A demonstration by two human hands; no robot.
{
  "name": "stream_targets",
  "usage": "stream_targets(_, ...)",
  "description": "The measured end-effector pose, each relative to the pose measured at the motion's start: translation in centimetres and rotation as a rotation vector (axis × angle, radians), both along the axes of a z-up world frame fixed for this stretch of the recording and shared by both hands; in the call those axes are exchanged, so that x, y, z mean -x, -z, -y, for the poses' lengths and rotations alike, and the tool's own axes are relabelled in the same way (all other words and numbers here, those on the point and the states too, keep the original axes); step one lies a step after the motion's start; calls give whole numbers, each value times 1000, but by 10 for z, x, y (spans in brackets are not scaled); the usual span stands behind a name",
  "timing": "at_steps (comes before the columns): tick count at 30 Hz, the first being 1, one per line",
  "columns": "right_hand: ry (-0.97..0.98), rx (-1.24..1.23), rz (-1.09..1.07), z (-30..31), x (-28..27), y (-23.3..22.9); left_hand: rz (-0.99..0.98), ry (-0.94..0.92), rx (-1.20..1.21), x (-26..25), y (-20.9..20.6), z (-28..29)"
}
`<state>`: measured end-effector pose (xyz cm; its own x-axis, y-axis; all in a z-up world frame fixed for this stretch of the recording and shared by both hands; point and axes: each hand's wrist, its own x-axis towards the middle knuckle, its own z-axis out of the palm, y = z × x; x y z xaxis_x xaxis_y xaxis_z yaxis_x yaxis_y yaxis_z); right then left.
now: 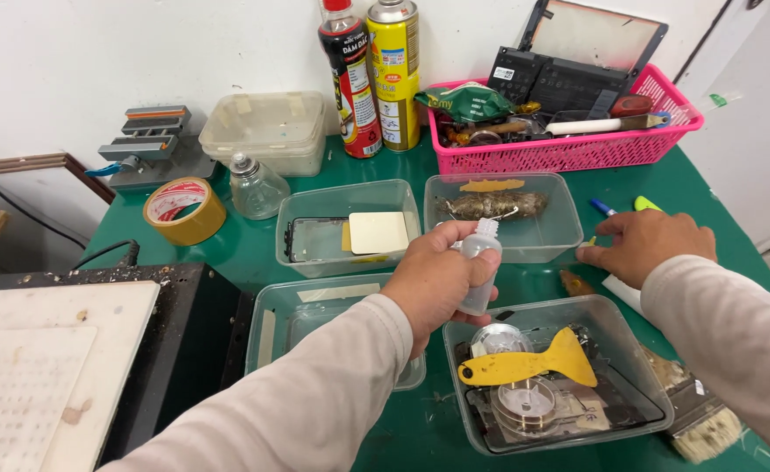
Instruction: The recorder prepares materials at a workbench, cleaning a brush, handling a small bottle, and pulling wire from a spool.
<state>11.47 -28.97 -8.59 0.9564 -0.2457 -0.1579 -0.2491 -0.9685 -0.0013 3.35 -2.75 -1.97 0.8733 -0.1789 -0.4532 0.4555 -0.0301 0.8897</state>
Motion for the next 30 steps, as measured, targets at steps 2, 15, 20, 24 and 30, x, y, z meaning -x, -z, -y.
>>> stream_targets(2, -22, 93, -30, -4, -1, 4, -12, -4, 6, -2, 1, -3)
stream_targets(15, 80, -1384, 106, -19, 38, -89, 104, 69, 34, -4, 3, 4)
stream_targets(20, -94, -1370, -43, -30, 49, -97, 161, 128, -31, 8, -11, 1)
stream_targets(24, -126, -1270, -67, -52, 68, -119, 217, 130, -15, 18, -20, -2)
stream_targets(30, -151, -1369, -113, -56, 87, -120, 145, 142, -60, 35, -40, -9)
